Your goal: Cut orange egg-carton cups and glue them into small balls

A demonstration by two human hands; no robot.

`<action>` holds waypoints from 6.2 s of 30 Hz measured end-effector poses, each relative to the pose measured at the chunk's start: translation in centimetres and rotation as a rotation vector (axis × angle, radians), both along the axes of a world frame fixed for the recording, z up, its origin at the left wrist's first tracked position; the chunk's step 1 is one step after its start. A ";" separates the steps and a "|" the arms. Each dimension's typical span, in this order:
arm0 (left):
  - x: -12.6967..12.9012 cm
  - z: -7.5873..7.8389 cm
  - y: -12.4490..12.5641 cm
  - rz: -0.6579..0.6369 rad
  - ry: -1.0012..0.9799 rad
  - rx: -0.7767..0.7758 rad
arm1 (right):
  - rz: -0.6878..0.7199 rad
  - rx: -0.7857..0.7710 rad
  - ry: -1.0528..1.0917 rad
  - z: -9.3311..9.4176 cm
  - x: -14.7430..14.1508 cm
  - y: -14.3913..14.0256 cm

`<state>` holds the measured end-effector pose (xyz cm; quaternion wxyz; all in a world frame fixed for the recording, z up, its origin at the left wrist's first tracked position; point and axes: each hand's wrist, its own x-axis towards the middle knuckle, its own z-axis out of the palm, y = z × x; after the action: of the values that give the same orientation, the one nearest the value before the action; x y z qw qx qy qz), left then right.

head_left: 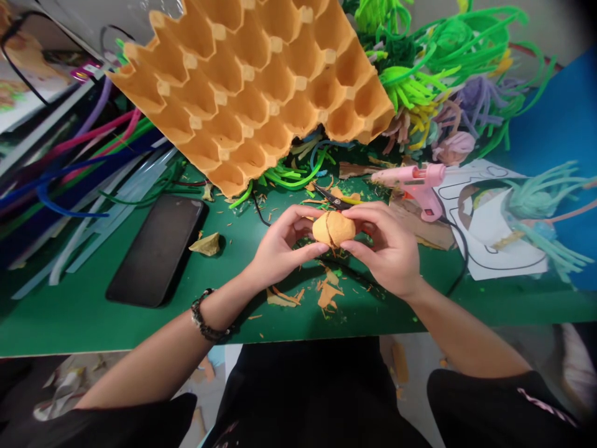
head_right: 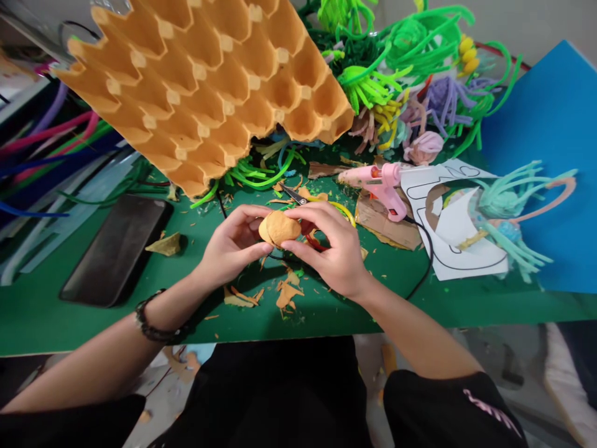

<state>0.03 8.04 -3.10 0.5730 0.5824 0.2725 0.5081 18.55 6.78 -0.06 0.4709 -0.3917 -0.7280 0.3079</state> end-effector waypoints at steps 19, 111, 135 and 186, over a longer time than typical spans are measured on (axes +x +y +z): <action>-0.1 0.0 0.1 0.039 0.044 0.151 | -0.008 0.000 -0.018 -0.2 0.0 -0.1; -1.4 2.1 -0.6 0.375 0.617 0.922 | 0.103 0.233 -0.062 1.1 1.1 0.2; -1.6 2.5 -0.4 0.356 0.624 0.929 | 0.124 0.298 -0.116 1.1 1.2 0.2; -1.3 1.6 0.1 0.246 0.426 0.673 | 0.142 0.076 -0.027 0.5 1.6 0.2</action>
<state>-1.30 8.12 -1.48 0.2165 0.7923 0.2715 0.5016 20.16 7.02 0.40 0.4526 -0.3251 -0.7714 0.3073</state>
